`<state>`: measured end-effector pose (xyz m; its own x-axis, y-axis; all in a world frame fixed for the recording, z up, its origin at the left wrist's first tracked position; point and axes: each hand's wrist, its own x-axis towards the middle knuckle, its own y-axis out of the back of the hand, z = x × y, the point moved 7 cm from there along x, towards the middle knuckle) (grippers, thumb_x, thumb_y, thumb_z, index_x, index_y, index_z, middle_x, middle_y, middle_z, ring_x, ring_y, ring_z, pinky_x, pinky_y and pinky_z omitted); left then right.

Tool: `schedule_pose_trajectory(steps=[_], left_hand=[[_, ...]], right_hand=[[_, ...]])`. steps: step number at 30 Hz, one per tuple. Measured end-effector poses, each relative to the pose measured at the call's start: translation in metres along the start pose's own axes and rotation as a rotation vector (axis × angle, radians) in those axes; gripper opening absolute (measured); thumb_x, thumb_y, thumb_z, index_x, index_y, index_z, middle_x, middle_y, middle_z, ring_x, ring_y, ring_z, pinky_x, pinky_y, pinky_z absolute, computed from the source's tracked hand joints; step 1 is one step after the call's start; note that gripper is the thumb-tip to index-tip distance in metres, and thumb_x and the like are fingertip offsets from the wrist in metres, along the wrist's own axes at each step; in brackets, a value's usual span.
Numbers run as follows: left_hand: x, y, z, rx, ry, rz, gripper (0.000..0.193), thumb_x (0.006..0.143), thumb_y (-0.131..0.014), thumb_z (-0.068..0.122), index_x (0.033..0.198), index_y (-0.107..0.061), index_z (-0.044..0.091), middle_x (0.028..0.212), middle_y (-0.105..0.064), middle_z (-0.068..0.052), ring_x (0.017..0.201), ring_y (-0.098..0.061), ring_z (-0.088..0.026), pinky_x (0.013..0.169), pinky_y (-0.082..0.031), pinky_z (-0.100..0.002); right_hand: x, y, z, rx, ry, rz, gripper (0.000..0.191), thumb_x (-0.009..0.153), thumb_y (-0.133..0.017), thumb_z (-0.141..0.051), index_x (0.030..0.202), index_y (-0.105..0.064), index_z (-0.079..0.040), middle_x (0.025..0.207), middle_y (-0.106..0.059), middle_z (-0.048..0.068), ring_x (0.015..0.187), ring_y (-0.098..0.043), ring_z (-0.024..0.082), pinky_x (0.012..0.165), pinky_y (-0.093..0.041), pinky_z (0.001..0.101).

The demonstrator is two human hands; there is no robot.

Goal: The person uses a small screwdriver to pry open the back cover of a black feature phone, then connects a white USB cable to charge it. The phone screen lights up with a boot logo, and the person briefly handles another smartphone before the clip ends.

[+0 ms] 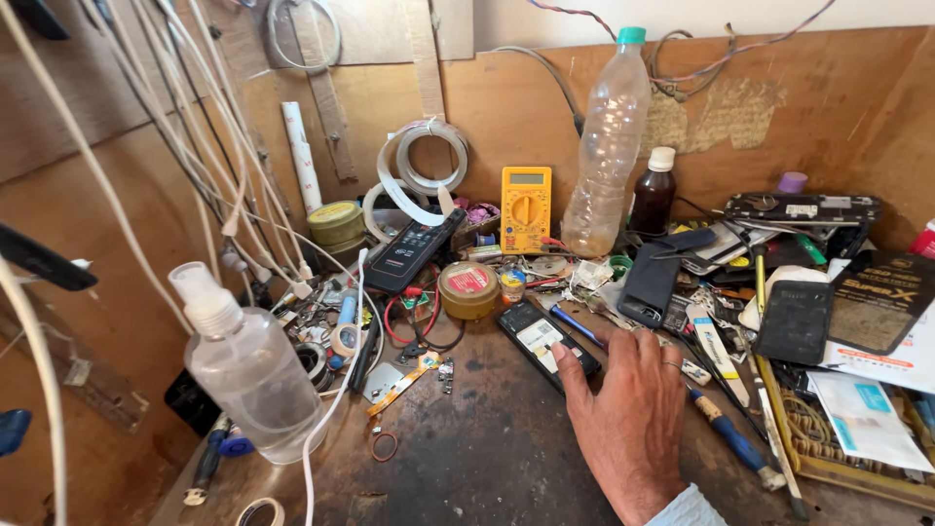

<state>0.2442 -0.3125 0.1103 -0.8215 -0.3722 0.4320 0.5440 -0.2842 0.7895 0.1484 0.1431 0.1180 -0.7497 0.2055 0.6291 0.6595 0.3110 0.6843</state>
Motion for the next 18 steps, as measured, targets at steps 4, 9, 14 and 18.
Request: schedule_pose_trajectory(steps=[4,9,14,18], left_hand=[[-0.015,-0.031,0.035,-0.079,-0.064,-0.074,0.024,0.078,-0.081,0.018,0.099,-0.076,0.008,0.089,-0.078,-0.013,0.079,-0.076,-0.027,0.069,-0.058,-0.039],[-0.038,-0.056,0.071,-0.237,-0.245,-0.171,0.024,0.076,-0.083,0.016,0.099,-0.077,0.009,0.088,-0.079,-0.012,0.078,-0.077,-0.025,0.069,-0.058,-0.038],[-0.029,-0.073,0.141,-0.489,-0.410,-0.244,0.025,0.075,-0.085,0.015,0.098,-0.078,0.010,0.088,-0.080,-0.011,0.078,-0.077,-0.024,0.069,-0.059,-0.037],[-0.015,-0.097,0.232,-0.735,-0.390,-0.241,0.026,0.073,-0.086,0.014,0.098,-0.079,0.010,0.088,-0.080,-0.010,0.077,-0.078,-0.023,0.069,-0.059,-0.036]], right_hand=[[-0.002,0.000,0.000,-0.010,0.031,0.085,0.050,0.085,-0.074,-0.044,0.107,-0.067,0.000,0.106,-0.063,0.020,0.107,-0.053,0.040,0.089,-0.044,0.0523],[0.000,0.003,-0.005,0.063,0.045,0.123,0.044,0.086,-0.074,-0.042,0.106,-0.071,-0.003,0.106,-0.067,0.019,0.102,-0.057,0.040,0.090,-0.045,0.0505],[0.011,0.002,0.005,0.666,-0.110,-0.116,0.040,0.095,-0.059,-0.041,0.105,-0.078,-0.007,0.091,-0.075,0.009,0.090,-0.066,0.024,0.080,-0.051,0.0384],[0.008,-0.029,0.028,1.205,-0.488,-0.576,0.061,0.097,-0.035,-0.050,0.111,-0.069,-0.002,0.085,-0.075,0.011,0.076,-0.071,0.023,0.062,-0.059,0.0418]])
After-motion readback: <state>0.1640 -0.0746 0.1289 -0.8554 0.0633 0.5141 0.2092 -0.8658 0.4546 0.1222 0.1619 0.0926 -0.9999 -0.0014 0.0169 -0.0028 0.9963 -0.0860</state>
